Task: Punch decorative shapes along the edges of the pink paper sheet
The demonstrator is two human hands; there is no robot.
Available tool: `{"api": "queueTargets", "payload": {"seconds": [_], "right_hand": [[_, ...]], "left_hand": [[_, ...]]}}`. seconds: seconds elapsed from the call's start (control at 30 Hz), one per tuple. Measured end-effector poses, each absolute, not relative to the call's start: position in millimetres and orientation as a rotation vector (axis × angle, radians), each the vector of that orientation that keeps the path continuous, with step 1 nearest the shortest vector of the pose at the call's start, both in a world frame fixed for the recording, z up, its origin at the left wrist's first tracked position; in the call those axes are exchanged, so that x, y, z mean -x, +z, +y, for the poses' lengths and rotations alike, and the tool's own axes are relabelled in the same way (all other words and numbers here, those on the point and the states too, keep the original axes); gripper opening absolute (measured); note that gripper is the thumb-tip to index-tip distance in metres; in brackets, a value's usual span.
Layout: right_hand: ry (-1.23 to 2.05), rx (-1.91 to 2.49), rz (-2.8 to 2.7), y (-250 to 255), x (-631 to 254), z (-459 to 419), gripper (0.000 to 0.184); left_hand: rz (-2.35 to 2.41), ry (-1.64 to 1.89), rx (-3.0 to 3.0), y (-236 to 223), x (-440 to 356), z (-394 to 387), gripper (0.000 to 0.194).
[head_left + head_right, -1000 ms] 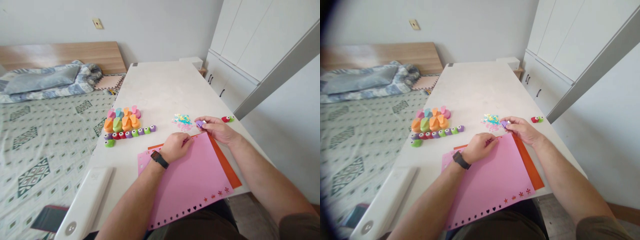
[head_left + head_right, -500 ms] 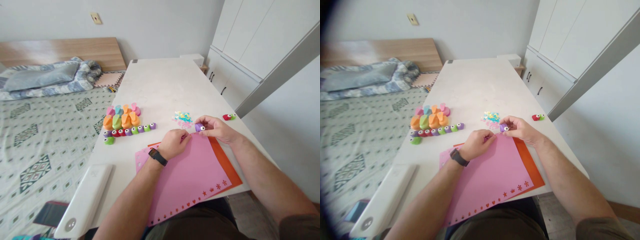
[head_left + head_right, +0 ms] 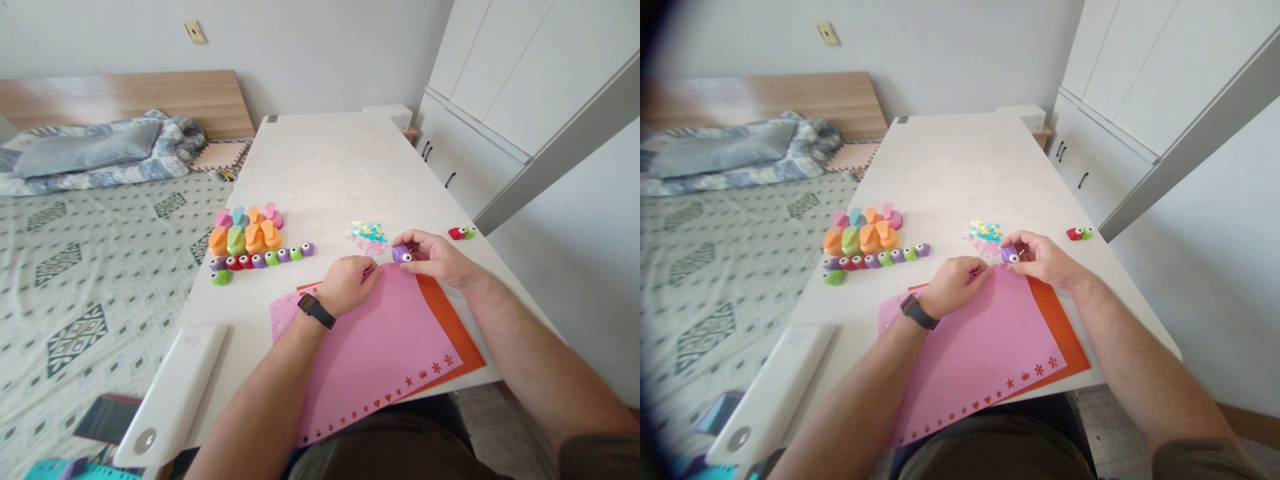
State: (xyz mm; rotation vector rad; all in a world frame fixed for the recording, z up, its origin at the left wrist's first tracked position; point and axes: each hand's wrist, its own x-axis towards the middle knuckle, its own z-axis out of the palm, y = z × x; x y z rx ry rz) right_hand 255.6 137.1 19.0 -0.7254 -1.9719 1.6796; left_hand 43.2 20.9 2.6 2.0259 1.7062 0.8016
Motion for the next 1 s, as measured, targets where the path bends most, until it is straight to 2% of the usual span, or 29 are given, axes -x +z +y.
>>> {"api": "queueTargets", "payload": {"seconds": [0.57,1.0], "right_hand": [[1.499,0.717,-1.958,14.8,-259.2,141.5,0.044],[1.367,0.797,-2.159,13.5,-260.8,142.7,0.044]], "left_hand": [[1.734,0.781,-2.030,0.9,-43.3,21.1,0.027],[1.727,0.806,-2.039,-0.2,-43.2,21.5,0.027]]}}
